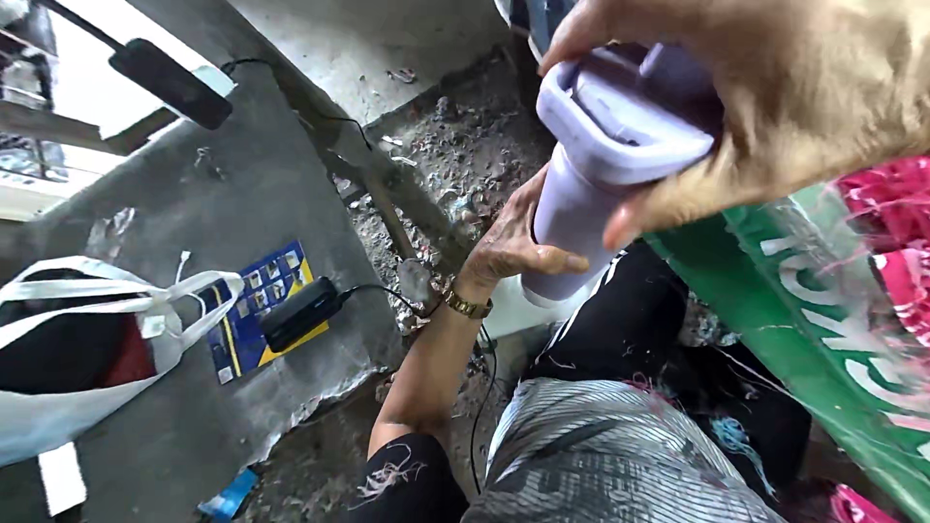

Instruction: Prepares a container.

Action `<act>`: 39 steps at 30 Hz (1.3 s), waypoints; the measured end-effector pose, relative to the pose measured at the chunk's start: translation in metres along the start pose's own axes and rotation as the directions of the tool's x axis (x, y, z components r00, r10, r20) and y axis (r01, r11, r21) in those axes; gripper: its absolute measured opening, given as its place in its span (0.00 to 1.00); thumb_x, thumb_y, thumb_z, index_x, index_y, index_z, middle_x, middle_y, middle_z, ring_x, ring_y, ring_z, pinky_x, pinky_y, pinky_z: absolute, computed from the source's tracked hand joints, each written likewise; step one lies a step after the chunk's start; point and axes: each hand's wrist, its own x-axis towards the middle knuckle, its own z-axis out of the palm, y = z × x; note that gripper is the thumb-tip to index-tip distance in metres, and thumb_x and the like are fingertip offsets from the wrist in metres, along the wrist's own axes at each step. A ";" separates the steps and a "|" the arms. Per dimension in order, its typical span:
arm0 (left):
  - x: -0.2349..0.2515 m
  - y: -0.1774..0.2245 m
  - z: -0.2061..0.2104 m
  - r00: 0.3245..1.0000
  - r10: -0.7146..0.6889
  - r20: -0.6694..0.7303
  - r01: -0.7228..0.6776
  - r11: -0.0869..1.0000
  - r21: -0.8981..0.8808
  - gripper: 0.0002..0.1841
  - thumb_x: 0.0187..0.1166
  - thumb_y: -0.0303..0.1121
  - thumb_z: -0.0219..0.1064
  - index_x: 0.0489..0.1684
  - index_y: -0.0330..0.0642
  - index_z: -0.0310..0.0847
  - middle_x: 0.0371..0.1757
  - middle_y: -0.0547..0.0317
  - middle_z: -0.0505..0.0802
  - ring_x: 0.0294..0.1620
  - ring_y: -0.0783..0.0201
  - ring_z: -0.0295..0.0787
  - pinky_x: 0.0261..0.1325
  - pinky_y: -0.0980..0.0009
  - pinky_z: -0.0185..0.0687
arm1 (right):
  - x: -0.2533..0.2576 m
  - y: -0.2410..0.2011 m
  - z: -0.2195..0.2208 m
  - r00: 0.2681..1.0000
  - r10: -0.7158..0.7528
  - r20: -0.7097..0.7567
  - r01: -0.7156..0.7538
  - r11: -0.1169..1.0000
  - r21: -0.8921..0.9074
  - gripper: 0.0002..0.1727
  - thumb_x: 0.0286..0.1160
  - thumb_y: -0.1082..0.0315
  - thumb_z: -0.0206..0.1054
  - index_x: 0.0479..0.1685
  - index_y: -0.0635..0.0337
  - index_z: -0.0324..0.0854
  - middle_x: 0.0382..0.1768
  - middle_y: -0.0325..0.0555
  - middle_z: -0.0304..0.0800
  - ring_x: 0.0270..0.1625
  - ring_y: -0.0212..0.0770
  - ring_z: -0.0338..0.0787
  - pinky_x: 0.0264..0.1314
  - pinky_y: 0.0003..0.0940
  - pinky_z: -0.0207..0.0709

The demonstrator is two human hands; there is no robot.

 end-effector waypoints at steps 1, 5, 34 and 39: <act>-0.002 0.001 0.000 1.000 0.004 0.018 -0.004 1.000 -0.017 0.38 0.57 0.50 0.84 0.71 0.48 0.76 0.59 0.82 0.90 0.63 0.87 0.84 0.67 0.82 0.80 | -0.001 -0.004 0.000 1.000 -0.015 -0.004 0.015 1.000 0.011 0.45 0.61 0.27 0.64 0.68 0.55 0.82 0.45 0.38 0.89 0.46 0.30 0.84 0.45 0.34 0.78; -0.022 0.007 0.006 0.997 -0.029 -0.071 0.043 0.979 0.201 0.42 0.56 0.41 0.85 0.75 0.38 0.70 0.58 0.71 0.90 0.60 0.86 0.84 0.65 0.85 0.79 | -0.003 -0.014 0.008 0.998 -0.051 -0.039 0.048 0.996 -0.069 0.39 0.68 0.34 0.61 0.64 0.61 0.83 0.44 0.49 0.90 0.44 0.42 0.87 0.40 0.43 0.76; 0.030 -0.005 0.010 0.859 0.215 -0.464 0.109 0.809 0.577 0.60 0.53 0.51 0.86 0.80 0.15 0.53 0.71 0.42 0.83 0.71 0.73 0.81 0.76 0.78 0.74 | -0.028 -0.007 0.045 0.850 0.494 -0.184 -0.321 0.762 0.563 0.16 0.64 0.52 0.81 0.37 0.55 0.91 0.30 0.32 0.91 0.36 0.23 0.90 0.40 0.24 0.86; 0.054 0.007 0.030 0.881 0.191 -0.433 -0.040 0.942 0.333 0.60 0.50 0.44 0.89 0.82 0.20 0.51 0.68 0.43 0.84 0.68 0.61 0.85 0.73 0.64 0.83 | -0.064 -0.016 0.082 0.814 0.571 -0.108 -0.459 0.746 0.482 0.58 0.59 0.54 0.85 0.88 0.70 0.53 0.76 0.55 0.77 0.78 0.37 0.79 0.81 0.33 0.73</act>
